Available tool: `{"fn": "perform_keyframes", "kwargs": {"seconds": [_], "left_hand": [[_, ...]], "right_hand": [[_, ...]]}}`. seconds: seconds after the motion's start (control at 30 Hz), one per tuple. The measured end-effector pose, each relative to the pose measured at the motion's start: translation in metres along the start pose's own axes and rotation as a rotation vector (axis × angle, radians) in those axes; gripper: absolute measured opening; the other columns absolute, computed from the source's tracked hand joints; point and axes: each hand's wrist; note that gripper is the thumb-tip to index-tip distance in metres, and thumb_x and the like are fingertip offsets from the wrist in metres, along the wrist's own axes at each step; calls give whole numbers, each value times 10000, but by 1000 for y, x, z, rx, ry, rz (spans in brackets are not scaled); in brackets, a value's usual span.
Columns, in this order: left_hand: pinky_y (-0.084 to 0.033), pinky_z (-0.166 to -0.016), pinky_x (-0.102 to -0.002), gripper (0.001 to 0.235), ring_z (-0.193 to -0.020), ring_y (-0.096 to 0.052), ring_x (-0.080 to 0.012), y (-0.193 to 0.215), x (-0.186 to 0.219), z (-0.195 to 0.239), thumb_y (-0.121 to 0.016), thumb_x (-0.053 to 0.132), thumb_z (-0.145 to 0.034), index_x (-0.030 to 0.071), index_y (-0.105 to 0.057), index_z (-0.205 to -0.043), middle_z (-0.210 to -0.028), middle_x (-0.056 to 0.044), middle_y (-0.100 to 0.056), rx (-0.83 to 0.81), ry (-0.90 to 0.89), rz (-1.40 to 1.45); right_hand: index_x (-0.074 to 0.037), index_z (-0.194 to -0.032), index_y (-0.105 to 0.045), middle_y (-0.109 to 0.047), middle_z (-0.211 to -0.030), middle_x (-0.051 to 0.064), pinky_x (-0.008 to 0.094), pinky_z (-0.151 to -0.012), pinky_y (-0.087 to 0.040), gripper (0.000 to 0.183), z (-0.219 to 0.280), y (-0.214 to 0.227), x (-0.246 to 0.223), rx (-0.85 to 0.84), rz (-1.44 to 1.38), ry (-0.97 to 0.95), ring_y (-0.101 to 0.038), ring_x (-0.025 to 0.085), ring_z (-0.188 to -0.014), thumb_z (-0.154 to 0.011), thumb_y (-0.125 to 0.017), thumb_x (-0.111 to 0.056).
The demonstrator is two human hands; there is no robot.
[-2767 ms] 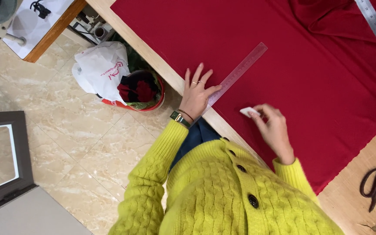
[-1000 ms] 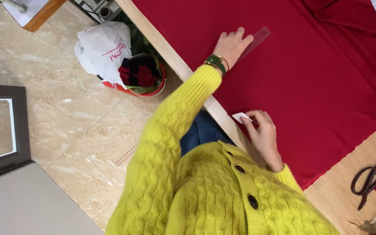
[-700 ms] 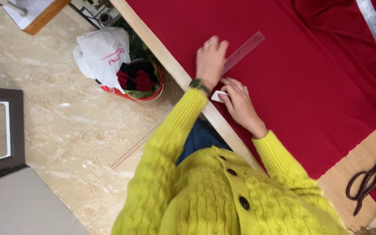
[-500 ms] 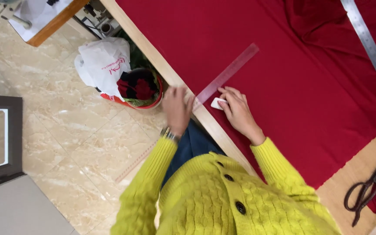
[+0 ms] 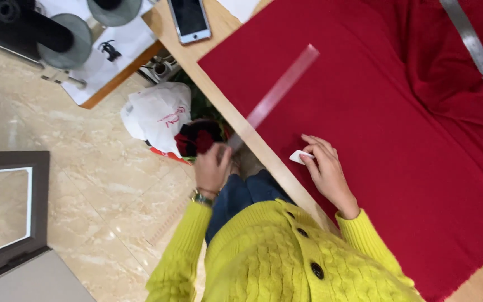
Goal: Measuring, marking with chalk, and cutting red fabric on a professional cutting table.
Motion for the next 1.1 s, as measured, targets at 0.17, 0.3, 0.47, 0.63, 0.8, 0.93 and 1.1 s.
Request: {"fn": "perform_keyframes", "kwargs": {"seconds": [0.17, 0.3, 0.47, 0.63, 0.8, 0.93, 1.1], "left_hand": [[-522, -729, -447, 310, -661, -725, -338, 31, -56, -96, -625, 540, -998, 239, -698, -983, -596, -60, -681, 139, -97, -168], [-508, -786, -436, 351, -678, -740, -335, 42, -79, -134, -618, 618, -966, 275, -687, -989, -610, -53, -705, 90, -74, -238], [-484, -832, -451, 388, -762, -753, -332, 53, -85, -150, -571, 617, -990, 247, -683, -1024, -726, -88, -748, -22, -48, -214], [-499, -831, -446, 382, -797, -752, -308, 51, -82, -157, -578, 600, -992, 235, -682, -1036, -740, -75, -745, -41, -27, -193], [-492, -838, -420, 394, -772, -747, -306, 46, -74, -166, -612, 576, -986, 187, -583, -1042, -661, -72, -704, -2, -41, -90], [-483, -862, -447, 423, -791, -745, -356, 53, -64, -170, -640, 563, -964, 171, -502, -1045, -694, -111, -718, -4, -42, -44], [-466, -881, -447, 448, -803, -747, -371, 59, -60, -173, -643, 561, -968, 157, -474, -1062, -733, -124, -736, -46, -1, -33]], "right_hand": [[-104, -982, -623, -682, -1368, 109, 435, -981, -438, 139, -58, -36, -34, 22, -5, 19, -572, 333, -1326, -1043, -608, -227], [-101, -979, -622, -689, -1352, 109, 442, -984, -445, 144, -89, -53, -50, 14, 0, 3, -578, 330, -1324, -1038, -616, -233], [-107, -1002, -635, -681, -1369, 101, 451, -992, -435, 142, -132, -56, -53, -21, 27, -13, -567, 332, -1332, -1038, -624, -244], [-113, -1021, -633, -668, -1389, 107, 456, -1000, -428, 128, -182, -58, -42, -63, 69, 35, -554, 339, -1340, -1042, -630, -239], [-99, -1037, -637, -667, -1384, 119, 475, -995, -432, 135, -221, -61, -34, -55, 66, 60, -556, 348, -1336, -1061, -630, -232], [-98, -1032, -622, -642, -1418, 124, 469, -1015, -413, 146, -242, -64, -27, -88, 96, 38, -517, 341, -1374, -1071, -619, -239], [-75, -1028, -616, -621, -1434, 169, 481, -1017, -405, 169, -259, -67, -18, -109, 137, 40, -498, 364, -1390, -1084, -608, -234]]}}
Point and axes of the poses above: each hand's wrist, its own z-axis away from the middle knuckle, its own y-axis out of the back of the hand, x = y × z
